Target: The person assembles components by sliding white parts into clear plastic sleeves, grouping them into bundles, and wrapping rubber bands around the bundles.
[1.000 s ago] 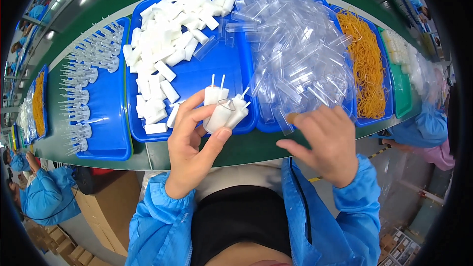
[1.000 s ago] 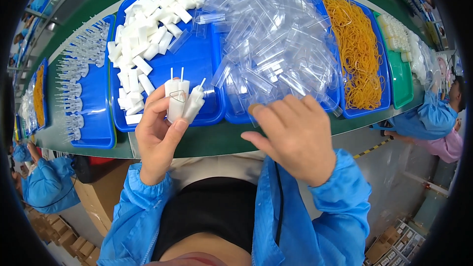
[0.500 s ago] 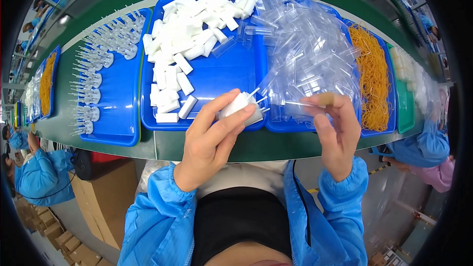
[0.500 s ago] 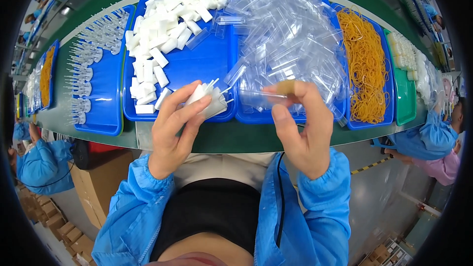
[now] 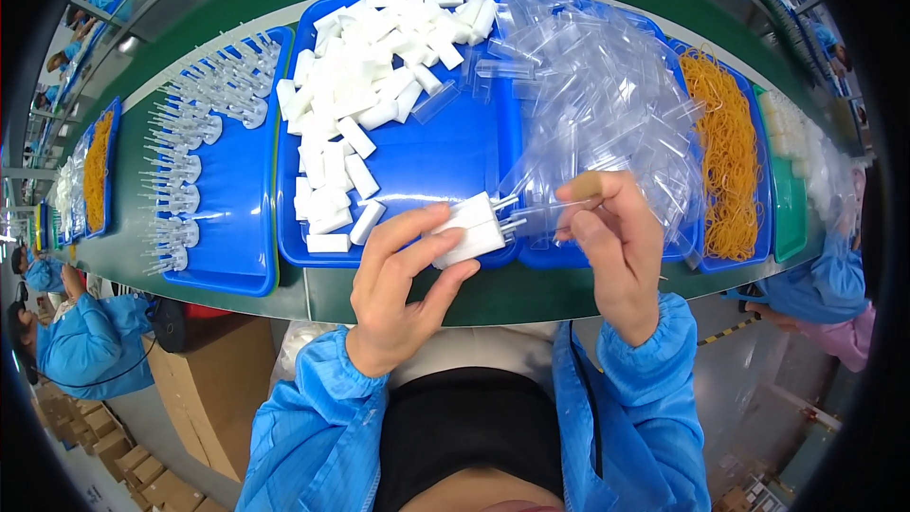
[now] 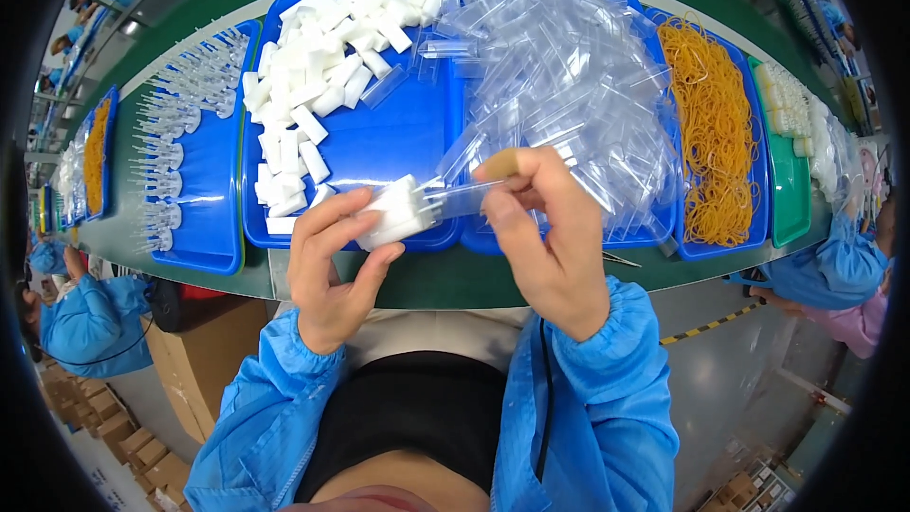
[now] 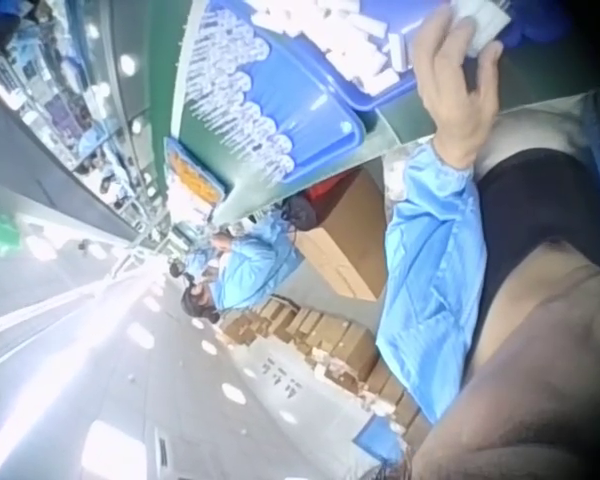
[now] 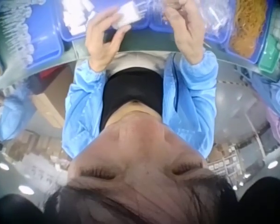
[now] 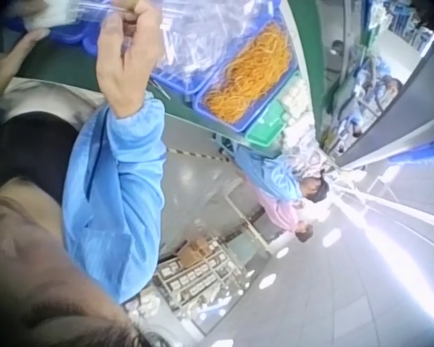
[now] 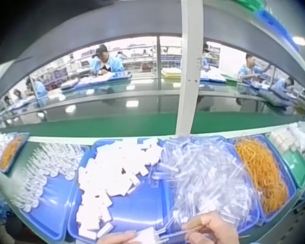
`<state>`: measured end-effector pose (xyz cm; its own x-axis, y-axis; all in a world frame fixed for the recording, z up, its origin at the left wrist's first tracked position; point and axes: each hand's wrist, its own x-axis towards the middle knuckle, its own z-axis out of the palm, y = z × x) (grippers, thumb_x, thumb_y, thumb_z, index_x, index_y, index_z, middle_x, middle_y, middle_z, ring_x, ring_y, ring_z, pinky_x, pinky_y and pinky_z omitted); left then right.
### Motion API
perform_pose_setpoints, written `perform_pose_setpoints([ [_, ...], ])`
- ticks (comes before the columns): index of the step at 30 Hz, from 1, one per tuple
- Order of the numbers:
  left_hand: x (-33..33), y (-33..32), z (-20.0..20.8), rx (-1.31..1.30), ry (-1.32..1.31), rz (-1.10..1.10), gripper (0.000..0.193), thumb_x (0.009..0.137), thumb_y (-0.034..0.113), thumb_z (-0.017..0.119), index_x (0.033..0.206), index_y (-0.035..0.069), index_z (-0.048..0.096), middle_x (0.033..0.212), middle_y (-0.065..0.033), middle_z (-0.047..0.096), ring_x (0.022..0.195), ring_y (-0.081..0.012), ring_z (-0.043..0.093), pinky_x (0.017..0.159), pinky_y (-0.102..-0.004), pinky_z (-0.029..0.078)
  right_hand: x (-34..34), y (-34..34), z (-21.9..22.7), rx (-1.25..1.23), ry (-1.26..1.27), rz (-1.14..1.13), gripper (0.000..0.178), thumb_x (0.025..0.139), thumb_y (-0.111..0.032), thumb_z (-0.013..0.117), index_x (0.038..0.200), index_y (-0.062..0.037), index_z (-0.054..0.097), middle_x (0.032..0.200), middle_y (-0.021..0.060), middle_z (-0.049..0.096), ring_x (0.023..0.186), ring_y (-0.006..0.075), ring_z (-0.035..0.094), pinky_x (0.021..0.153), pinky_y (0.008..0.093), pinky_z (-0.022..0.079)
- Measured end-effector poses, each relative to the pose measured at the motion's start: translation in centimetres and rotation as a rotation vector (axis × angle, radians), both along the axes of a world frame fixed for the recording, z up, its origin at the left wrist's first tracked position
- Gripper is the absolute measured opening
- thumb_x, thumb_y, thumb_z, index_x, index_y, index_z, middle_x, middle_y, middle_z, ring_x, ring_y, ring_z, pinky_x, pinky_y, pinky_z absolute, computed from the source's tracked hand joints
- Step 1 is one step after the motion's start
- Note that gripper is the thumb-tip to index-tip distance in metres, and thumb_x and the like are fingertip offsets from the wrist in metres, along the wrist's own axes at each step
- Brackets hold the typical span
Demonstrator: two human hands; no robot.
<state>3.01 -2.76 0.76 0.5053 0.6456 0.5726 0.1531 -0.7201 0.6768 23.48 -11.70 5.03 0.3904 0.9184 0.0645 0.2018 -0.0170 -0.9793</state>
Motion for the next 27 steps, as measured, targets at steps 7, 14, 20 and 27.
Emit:
perform_pose_setpoints([
  [7,-0.1,0.2,-0.2,-0.057,-0.006,0.015,0.042,0.072,-0.004,0.084,0.109,0.001,0.064,0.122,-0.0189,0.064,0.108,-0.0325,0.065,0.088,-0.0358,0.054,-1.1,1.2,-0.7,0.019,0.067,0.100,0.019,0.096,-0.006,0.056,0.112,0.0024,0.060,0.099,0.0107,0.066,0.086,0.0155,0.067,0.072,0.0275,0.053],
  [14,-0.5,1.1,0.8,-0.349,0.068,-0.092,0.035,0.079,0.001,0.079,0.112,0.002,0.067,0.124,-0.0166,0.063,0.111,-0.0319,0.064,0.091,-0.0371,0.053,-1.7,1.8,-1.2,-0.019,0.128,0.061,0.020,0.096,-0.001,0.057,0.116,0.0019,0.059,0.104,0.0109,0.067,0.096,0.0174,0.069,0.078,0.0284,0.056],
  [20,-0.8,3.2,1.5,-0.377,0.215,-0.249,0.030,0.084,0.007,0.076,0.113,0.003,0.068,0.124,-0.0156,0.063,0.110,-0.0323,0.063,0.092,-0.0369,0.051,-1.7,1.9,-1.1,-0.039,0.145,0.073,0.021,0.098,-0.004,0.055,0.117,0.0018,0.059,0.102,0.0102,0.067,0.094,0.0160,0.068,0.080,0.0283,0.054],
  [27,-0.7,2.1,1.4,-0.536,0.088,-0.226,0.025,0.089,0.006,0.072,0.114,0.002,0.067,0.126,-0.0171,0.062,0.109,-0.0305,0.064,0.091,-0.0354,0.051,-2.0,2.3,-1.1,0.063,0.053,0.102,0.024,0.100,-0.007,0.053,0.122,0.0014,0.060,0.103,0.0107,0.067,0.091,0.0151,0.065,0.082,0.0292,0.051],
])
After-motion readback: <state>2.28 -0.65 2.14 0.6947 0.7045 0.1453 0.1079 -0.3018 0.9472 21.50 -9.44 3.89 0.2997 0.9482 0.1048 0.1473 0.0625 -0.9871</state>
